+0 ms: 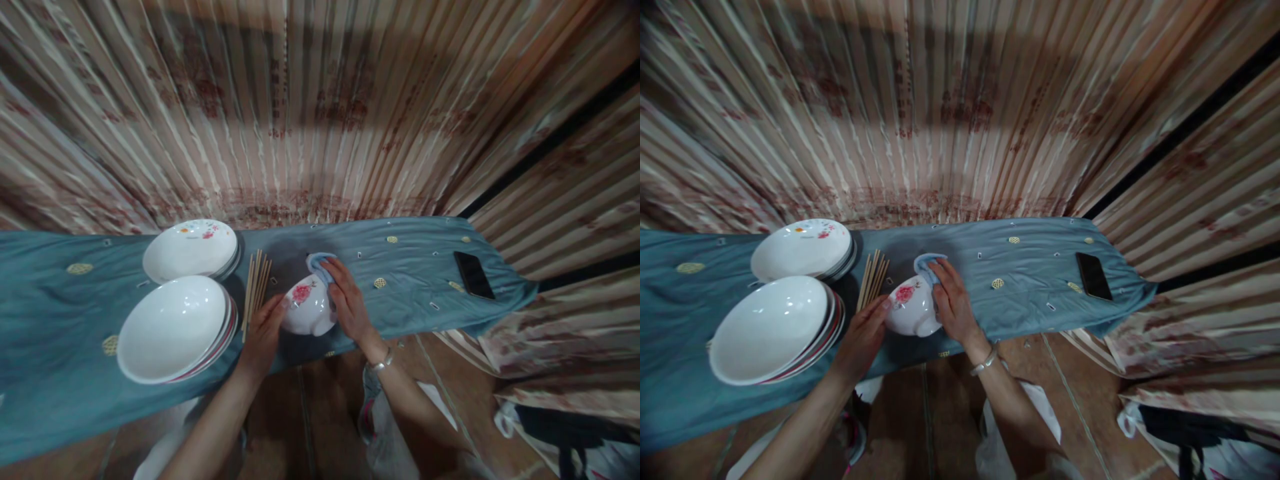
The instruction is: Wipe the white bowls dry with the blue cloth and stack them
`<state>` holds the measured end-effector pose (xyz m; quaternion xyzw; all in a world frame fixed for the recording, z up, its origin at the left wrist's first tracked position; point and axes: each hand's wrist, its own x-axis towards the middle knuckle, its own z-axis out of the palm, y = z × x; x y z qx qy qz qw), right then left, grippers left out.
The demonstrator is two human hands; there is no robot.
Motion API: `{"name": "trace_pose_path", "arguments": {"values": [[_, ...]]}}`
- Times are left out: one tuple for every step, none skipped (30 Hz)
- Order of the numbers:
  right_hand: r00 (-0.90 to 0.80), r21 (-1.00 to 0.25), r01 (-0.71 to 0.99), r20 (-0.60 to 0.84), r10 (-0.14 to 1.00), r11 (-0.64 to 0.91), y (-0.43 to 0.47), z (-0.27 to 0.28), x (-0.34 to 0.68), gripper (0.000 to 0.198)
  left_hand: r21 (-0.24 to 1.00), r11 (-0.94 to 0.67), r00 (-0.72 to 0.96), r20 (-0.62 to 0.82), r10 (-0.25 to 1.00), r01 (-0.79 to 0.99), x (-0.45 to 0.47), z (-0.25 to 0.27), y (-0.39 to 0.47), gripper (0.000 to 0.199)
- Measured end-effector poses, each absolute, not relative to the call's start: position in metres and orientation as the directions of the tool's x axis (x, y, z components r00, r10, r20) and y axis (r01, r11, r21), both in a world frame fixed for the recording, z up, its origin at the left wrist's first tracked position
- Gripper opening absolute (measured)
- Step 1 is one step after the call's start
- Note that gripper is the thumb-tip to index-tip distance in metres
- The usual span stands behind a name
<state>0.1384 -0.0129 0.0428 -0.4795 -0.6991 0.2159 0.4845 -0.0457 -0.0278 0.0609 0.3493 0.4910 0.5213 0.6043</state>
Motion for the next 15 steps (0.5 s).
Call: {"name": "trace_pose_path", "arguments": {"values": [[-0.112, -0.733, 0.488, 0.486, 0.867, 0.474, -0.016, 0.046, 0.137, 0.045, 0.924, 0.223, -0.008, -0.237, 0.971, -0.312, -0.045, 0.061, -0.028, 0.018], [-0.148, -0.702, 0.51, 0.499, 0.854, 0.498, -0.019, 0.048, 0.136, 0.046, 0.912, 0.233, 0.007, -0.245, 0.97, -0.337, -0.044, 0.06, -0.029, 0.019], [-0.172, -0.68, 0.522, 0.506, 0.845, 0.514, -0.021, 0.048, 0.136, 0.046, 0.9, 0.244, 0.02, -0.255, 0.967, -0.361, -0.044, 0.059, -0.03, 0.021], [-0.184, -0.676, 0.524, 0.504, 0.844, 0.518, -0.022, 0.048, 0.136, 0.047, 0.886, 0.255, 0.03, -0.265, 0.964, -0.387, -0.044, 0.057, -0.03, 0.023], [-0.181, -0.692, 0.513, 0.491, 0.852, 0.508, -0.022, 0.046, 0.137, 0.047, 0.872, 0.263, 0.036, -0.272, 0.961, -0.412, -0.044, 0.054, -0.03, 0.025], [-0.161, -0.728, 0.486, 0.471, 0.868, 0.485, -0.021, 0.042, 0.137, 0.048, 0.862, 0.268, 0.044, -0.277, 0.96, -0.431, -0.045, 0.051, -0.03, 0.028], [-0.132, -0.775, 0.445, 0.439, 0.889, 0.449, -0.02, 0.038, 0.137, 0.048, 0.852, 0.27, 0.045, -0.28, 0.959, -0.449, -0.046, 0.048, -0.029, 0.03], [-0.09, -0.829, 0.389, 0.4, 0.912, 0.402, -0.018, 0.032, 0.137, 0.049, 0.843, 0.272, 0.044, -0.284, 0.958, -0.464, -0.047, 0.046, -0.028, 0.032], [-0.042, -0.879, 0.325, 0.356, 0.933, 0.35, -0.017, 0.027, 0.137, 0.05, 0.833, 0.275, 0.041, -0.292, 0.956, -0.48, -0.049, 0.043, -0.026, 0.033], [-0.001, -0.92, 0.263, 0.299, 0.954, 0.289, -0.015, 0.021, 0.136, 0.051, 0.814, 0.284, 0.037, -0.308, 0.951, -0.507, -0.05, 0.04, -0.025, 0.035], [0.034, -0.948, 0.213, 0.249, 0.968, 0.237, -0.014, 0.016, 0.135, 0.053, 0.79, 0.298, 0.045, -0.326, 0.944, -0.536, -0.05, 0.038, -0.023, 0.036], [0.063, -0.965, 0.176, 0.209, 0.976, 0.196, -0.013, 0.012, 0.134, 0.055, 0.76, 0.311, 0.058, -0.34, 0.939, -0.571, -0.05, 0.036, -0.022, 0.038], [0.084, -0.974, 0.15, 0.182, 0.98, 0.168, -0.013, 0.009, 0.133, 0.057, 0.728, 0.325, 0.077, -0.352, 0.933, -0.603, -0.05, 0.035, -0.021, 0.038], [0.1, -0.978, 0.135, 0.171, 0.98, 0.157, -0.013, 0.006, 0.132, 0.059, 0.698, 0.34, 0.099, -0.362, 0.927, -0.63, -0.049, 0.034, -0.02, 0.037], [0.112, -0.98, 0.127, 0.17, 0.979, 0.155, -0.014, 0.005, 0.132, 0.06, 0.669, 0.351, 0.117, -0.37, 0.922, -0.655, -0.048, 0.033, -0.019, 0.036]]}}
